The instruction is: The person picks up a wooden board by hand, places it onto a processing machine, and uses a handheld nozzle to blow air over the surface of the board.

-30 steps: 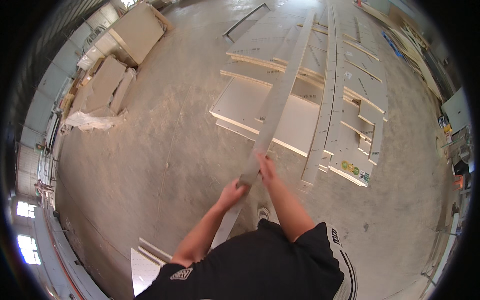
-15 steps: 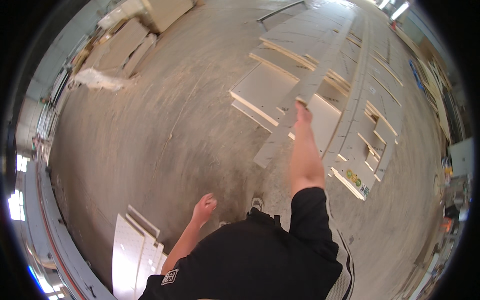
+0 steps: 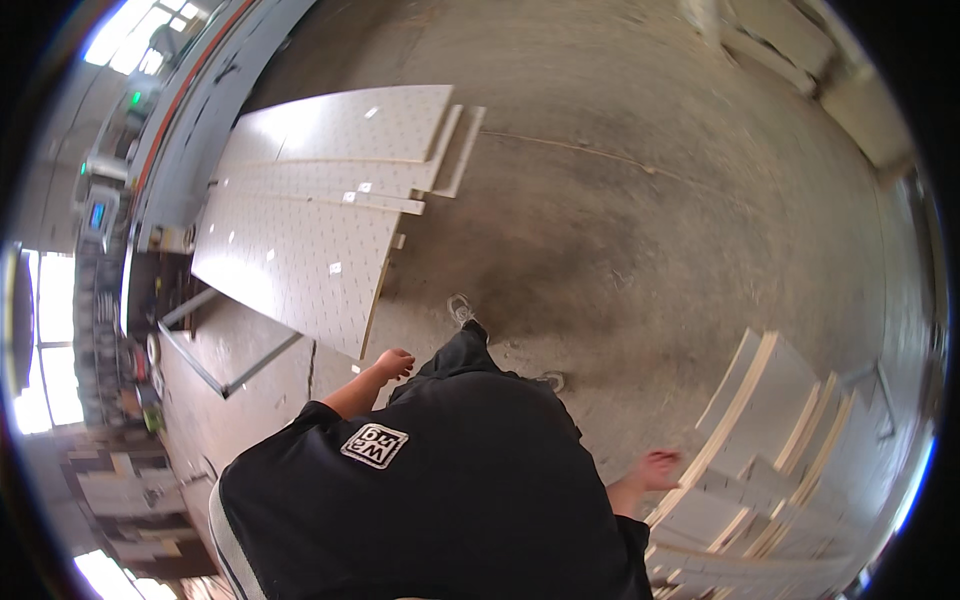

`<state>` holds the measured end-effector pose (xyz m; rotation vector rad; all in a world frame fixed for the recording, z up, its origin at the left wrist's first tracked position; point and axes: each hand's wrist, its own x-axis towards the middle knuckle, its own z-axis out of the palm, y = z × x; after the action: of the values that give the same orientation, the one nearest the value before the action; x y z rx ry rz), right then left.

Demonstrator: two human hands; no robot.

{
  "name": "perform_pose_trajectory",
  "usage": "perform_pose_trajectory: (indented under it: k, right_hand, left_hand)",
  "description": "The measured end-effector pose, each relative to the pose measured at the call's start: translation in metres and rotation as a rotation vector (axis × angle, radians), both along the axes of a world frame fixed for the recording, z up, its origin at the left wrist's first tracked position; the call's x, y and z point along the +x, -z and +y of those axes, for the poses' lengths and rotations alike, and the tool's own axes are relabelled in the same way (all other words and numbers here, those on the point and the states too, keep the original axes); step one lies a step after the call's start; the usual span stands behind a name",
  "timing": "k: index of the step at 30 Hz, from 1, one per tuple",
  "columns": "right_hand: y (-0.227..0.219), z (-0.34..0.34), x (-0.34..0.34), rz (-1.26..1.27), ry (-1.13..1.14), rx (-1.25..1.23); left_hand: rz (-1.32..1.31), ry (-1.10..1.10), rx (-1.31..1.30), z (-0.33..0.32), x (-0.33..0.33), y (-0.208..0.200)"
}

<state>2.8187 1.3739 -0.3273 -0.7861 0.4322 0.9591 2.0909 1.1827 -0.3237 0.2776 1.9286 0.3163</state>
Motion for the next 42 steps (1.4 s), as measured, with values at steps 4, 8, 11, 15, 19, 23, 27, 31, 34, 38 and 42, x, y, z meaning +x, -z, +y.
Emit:
perform_pose_trajectory:
  k: [4, 8, 11, 15, 19, 23, 27, 31, 34, 38, 42]
  right_hand:
    - [0.141, -0.019, -0.027, -0.018, -1.238, -0.441]
    - [0.068, 0.055, -0.23, -0.724, -1.665, -0.734]
    - [0.016, 0.146, -0.342, -0.809, -1.822, -0.659]
    - [0.001, 0.263, -0.513, -1.08, -2.117, -0.48]
    - [0.012, 0.319, -0.691, -1.196, -2.319, -0.241]
    - [0.074, 0.32, -0.845, -1.201, -2.613, -0.061]
    - [0.177, 0.294, -0.939, -1.203, -2.77, -0.192]
    - [0.236, 0.261, -1.011, -1.293, -2.628, -0.484]
    - [0.247, 0.248, -1.042, -1.054, -2.487, -0.656]
    - [0.24, 0.253, -1.031, -0.996, -2.503, -0.536]
    - [0.168, 0.246, -0.982, -0.965, -2.602, -0.2]
  left_hand:
    - [-0.131, -0.087, 0.1, -0.009, 0.004, 0.017]
    - [0.197, 0.227, 0.246, 0.028, -0.085, 0.046]
    - [0.094, 0.064, 0.223, 0.065, -0.137, 0.011]
    - [0.118, -0.11, 0.257, 0.066, -0.193, 0.021]
    - [0.065, -0.229, 0.21, 0.081, -0.224, 0.017]
    - [0.015, -0.462, 0.141, 0.076, -0.205, 0.028]
    - [-0.083, -0.668, 0.058, 0.075, -0.173, 0.016]
    - [0.025, -0.703, -0.027, 0.079, -0.165, -0.001]
    - [-0.156, -1.017, 0.012, 0.083, -0.162, -0.003]
    - [-0.193, -0.878, 0.034, 0.087, -0.174, 0.006]
    - [-0.232, -0.899, 0.179, 0.07, -0.202, 0.036]
